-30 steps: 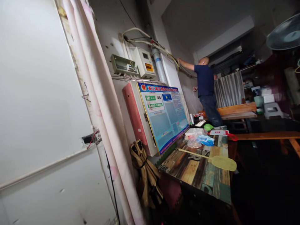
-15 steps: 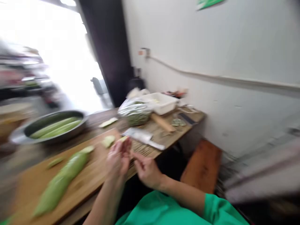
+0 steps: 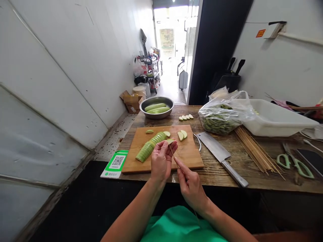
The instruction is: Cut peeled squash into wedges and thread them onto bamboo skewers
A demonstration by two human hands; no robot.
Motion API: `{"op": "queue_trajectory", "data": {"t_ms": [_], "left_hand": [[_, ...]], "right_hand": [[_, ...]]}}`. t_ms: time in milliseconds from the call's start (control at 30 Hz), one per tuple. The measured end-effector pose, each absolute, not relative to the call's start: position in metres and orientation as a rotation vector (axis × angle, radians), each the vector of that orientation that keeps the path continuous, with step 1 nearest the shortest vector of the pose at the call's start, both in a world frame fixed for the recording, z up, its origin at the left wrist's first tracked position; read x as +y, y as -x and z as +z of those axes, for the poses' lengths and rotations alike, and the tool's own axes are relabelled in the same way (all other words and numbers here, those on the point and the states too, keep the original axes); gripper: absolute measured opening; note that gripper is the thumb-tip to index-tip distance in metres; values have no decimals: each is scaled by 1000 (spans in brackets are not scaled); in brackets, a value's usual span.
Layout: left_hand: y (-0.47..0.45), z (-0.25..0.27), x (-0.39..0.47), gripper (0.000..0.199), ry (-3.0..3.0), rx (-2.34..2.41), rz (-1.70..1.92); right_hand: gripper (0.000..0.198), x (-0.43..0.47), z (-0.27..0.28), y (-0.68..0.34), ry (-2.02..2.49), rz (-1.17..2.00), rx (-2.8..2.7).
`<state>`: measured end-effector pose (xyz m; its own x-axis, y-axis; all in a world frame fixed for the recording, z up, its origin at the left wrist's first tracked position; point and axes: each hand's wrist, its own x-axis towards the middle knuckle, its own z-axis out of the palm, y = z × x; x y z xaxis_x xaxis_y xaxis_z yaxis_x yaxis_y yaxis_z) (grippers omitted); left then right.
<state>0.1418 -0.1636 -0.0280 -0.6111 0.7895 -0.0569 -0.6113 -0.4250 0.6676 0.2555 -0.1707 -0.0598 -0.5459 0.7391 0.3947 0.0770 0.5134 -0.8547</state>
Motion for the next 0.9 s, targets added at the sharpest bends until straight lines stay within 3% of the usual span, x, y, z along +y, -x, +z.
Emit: {"op": "queue_trajectory", "data": {"t_ms": [900], "left_hand": [[-124,-53,-142,3,-55,731,1940]], "right_hand": [[40,-165,-75,-231,715,1112,-1821]]}}
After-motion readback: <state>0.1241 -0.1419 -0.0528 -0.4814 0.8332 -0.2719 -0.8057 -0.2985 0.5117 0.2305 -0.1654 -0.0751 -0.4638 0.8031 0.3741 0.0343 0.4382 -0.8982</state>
